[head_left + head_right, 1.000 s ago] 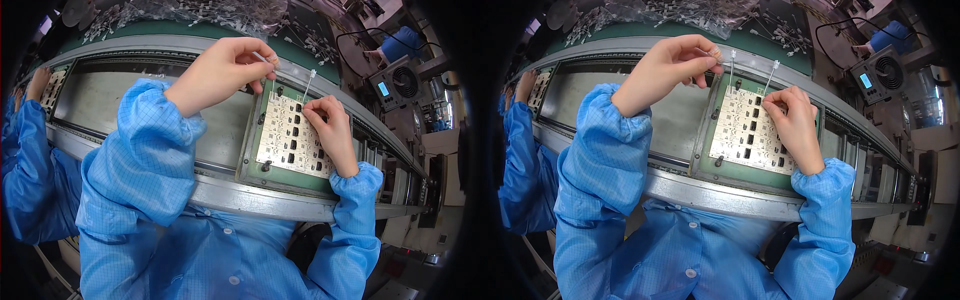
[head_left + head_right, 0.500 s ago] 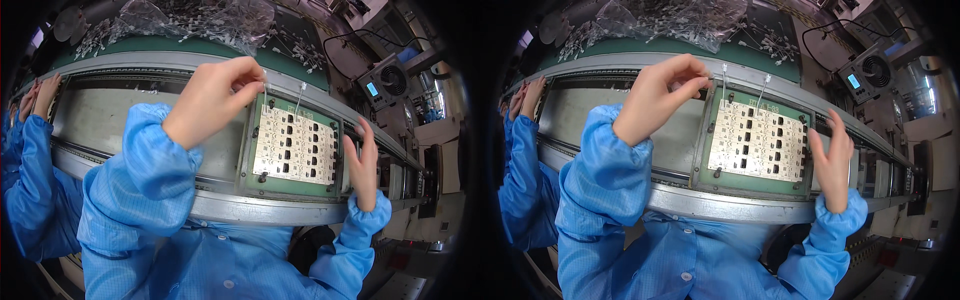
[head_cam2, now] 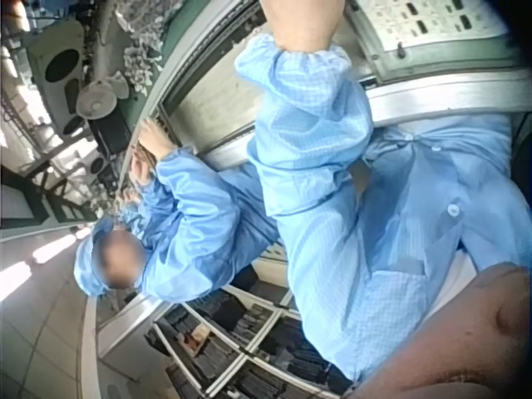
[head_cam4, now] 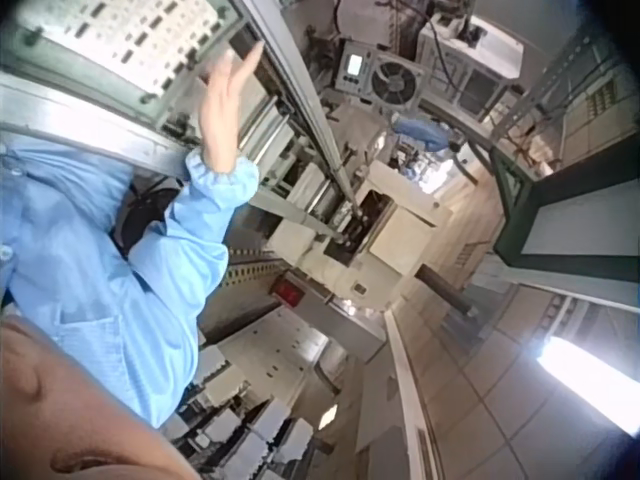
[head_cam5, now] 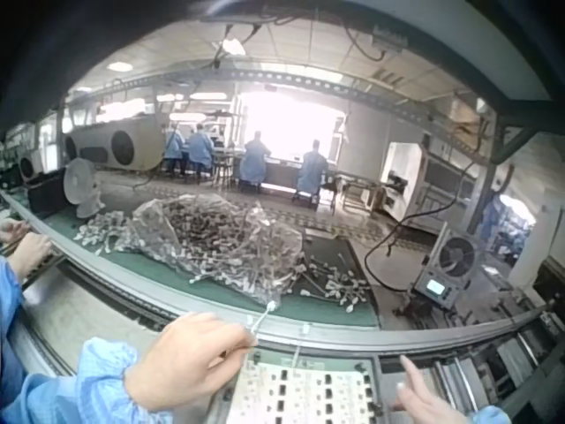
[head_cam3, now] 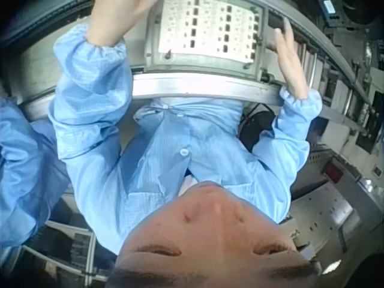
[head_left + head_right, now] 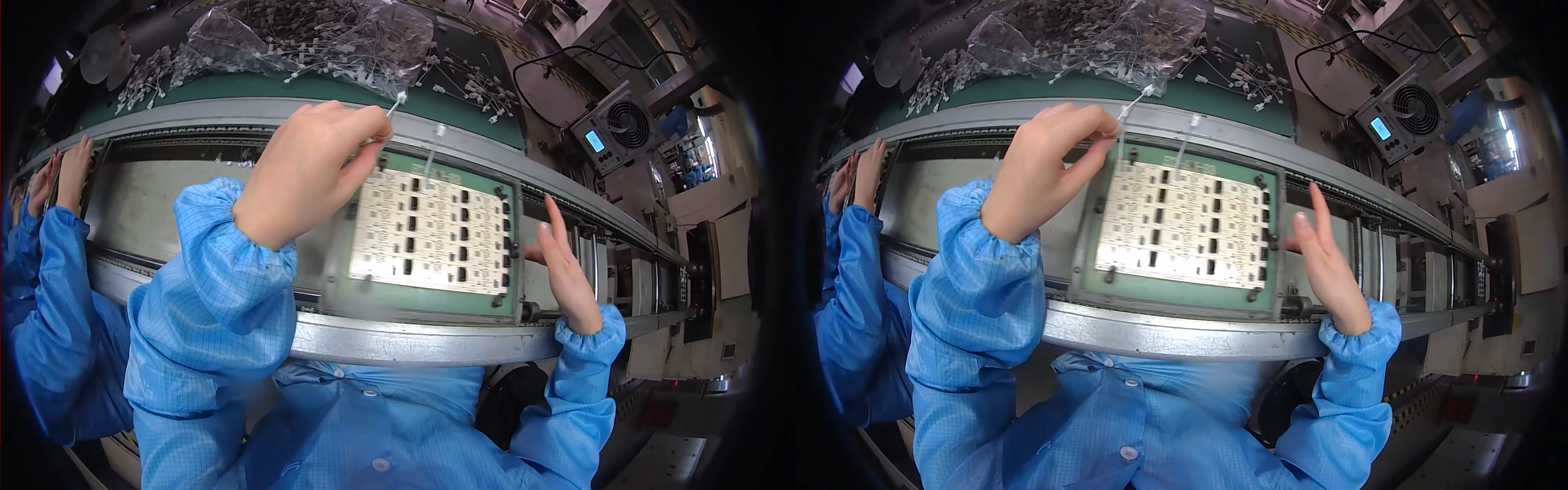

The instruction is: Manually assembling electronic components and wires onto circuit boards on a production line.

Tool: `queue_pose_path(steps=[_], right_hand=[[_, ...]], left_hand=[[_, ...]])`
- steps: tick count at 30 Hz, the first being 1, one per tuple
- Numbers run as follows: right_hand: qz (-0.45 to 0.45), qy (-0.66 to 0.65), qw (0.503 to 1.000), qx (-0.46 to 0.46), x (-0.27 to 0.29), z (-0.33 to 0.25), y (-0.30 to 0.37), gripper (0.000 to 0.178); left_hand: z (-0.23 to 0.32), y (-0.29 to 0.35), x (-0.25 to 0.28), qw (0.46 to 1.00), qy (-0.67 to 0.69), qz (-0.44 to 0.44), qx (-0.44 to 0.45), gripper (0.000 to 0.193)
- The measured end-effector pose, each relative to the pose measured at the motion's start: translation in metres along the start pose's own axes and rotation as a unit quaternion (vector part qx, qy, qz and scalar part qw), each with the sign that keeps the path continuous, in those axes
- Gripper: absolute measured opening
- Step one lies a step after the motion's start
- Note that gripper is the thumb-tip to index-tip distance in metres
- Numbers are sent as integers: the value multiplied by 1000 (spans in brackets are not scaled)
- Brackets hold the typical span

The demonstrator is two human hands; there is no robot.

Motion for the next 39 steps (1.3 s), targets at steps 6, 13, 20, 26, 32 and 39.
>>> queue_pose_path(steps=[6,13,20,26,32,39], right_hand=[[296,427,790,324,27,-63,-39,59],[253,559,721,322,-8,-67,-166,36],[223,532,765,287,-14,-59,-190,15],[246,516,752,329,-14,-57,-205,16],[267,310,830,379,13,-83,-187,14],[291,6,861,418,46,-120,-108,12]], left_hand=[[10,1,-9,998,-26,-51,34,7],[19,24,-37,983,-76,-118,118,7],[20,29,-38,976,-128,-106,143,7],[25,28,-39,970,-158,-99,157,9],[23,27,-41,965,-176,-109,161,9],[25,22,-38,965,-180,-115,154,6]])
Point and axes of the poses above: each hand's wrist, its own y-axis away from the middle knuckle, its own x-axis out of the back of the hand, z = x × y, the point moved 4 cm from there along -y, towards the middle knuckle, and after that the axes turned 6 degrees about y, right-handed, at the moved point
